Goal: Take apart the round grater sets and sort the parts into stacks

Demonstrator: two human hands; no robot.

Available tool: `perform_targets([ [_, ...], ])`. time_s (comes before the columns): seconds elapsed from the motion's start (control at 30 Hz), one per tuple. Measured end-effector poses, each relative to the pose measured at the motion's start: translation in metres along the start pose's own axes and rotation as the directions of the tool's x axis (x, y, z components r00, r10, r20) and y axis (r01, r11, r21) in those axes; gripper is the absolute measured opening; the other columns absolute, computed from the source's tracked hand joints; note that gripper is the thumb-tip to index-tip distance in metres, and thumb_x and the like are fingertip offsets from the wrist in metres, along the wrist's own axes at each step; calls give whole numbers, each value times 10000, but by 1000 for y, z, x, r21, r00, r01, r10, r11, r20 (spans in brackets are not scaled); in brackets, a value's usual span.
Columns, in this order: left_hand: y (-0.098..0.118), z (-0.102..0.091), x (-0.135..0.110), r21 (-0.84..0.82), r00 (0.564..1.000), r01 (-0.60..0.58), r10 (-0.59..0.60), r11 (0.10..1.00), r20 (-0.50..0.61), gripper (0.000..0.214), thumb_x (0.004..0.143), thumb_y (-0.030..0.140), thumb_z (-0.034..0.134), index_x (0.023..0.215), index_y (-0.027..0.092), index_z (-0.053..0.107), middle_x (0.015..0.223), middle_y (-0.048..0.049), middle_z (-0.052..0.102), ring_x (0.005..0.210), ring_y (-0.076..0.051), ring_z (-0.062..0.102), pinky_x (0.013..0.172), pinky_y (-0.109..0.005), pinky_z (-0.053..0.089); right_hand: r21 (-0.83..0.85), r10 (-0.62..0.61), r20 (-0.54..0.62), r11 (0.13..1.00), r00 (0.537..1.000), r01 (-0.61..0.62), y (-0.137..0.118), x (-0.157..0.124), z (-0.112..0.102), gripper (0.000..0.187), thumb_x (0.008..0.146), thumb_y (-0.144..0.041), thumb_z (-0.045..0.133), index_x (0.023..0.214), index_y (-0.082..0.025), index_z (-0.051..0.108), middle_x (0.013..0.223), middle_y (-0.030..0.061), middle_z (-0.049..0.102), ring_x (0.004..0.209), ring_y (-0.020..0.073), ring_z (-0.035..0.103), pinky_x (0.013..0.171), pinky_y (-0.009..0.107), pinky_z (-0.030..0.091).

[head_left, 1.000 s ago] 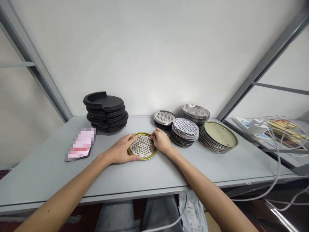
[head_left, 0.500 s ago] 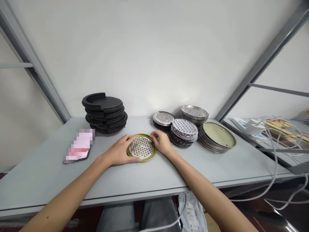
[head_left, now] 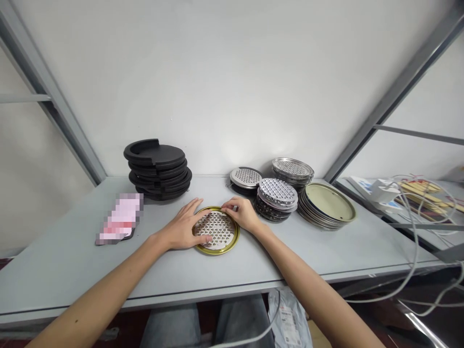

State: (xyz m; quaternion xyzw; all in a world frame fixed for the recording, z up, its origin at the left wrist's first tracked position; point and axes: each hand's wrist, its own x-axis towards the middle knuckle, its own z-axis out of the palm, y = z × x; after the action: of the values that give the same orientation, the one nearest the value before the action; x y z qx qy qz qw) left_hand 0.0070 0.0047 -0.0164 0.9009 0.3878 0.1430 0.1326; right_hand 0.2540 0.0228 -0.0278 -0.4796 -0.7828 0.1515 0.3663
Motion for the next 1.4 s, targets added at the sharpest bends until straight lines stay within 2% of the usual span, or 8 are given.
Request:
perform_targets([
  [0.23, 0, 0, 1, 17, 998, 39, -40, 999, 53, 841, 759, 711, 584, 1444, 261, 397, 1585, -123, 176, 1450, -368, 125, 1146, -540, 209, 17, 14, 32, 1000, 999, -15, -1, 3, 2, 99, 820, -207, 659, 807, -202, 756, 799, 20, 676, 699, 126, 593, 693, 239, 427],
  [0.47, 2, 0, 1, 23, 997, 46, -47, 999, 57, 833, 758, 725, 571, 1432, 260, 416, 1571, -123, 230, 1444, -358, 163, 1144, -532, 221, -47, 45, 80, 998, 996, -42, -3, 4, 3, 106, 826, -196, 630, 788, -188, 729, 738, 11, 668, 667, 128, 566, 674, 236, 412],
  [0.93, 4, -2, 2, 62, 995, 44, -49, 997, 88, 844, 768, 739, 543, 1437, 245, 403, 1556, -142, 265, 1444, -337, 180, 1150, -503, 218, -243, -1, 200, 969, 980, 51, -9, 9, 4, 110, 845, -110, 558, 840, -153, 659, 836, 66, 667, 820, 172, 576, 747, 248, 388],
  [1.4, 5, -2, 2, 60, 995, 49, -54, 997, 83, 854, 763, 733, 556, 1438, 235, 399, 1555, -158, 257, 1439, -341, 194, 1143, -516, 227, -277, -2, 182, 959, 983, 53, -9, 8, 7, 120, 857, -97, 524, 861, -147, 633, 862, 80, 667, 831, 171, 580, 756, 246, 392],
])
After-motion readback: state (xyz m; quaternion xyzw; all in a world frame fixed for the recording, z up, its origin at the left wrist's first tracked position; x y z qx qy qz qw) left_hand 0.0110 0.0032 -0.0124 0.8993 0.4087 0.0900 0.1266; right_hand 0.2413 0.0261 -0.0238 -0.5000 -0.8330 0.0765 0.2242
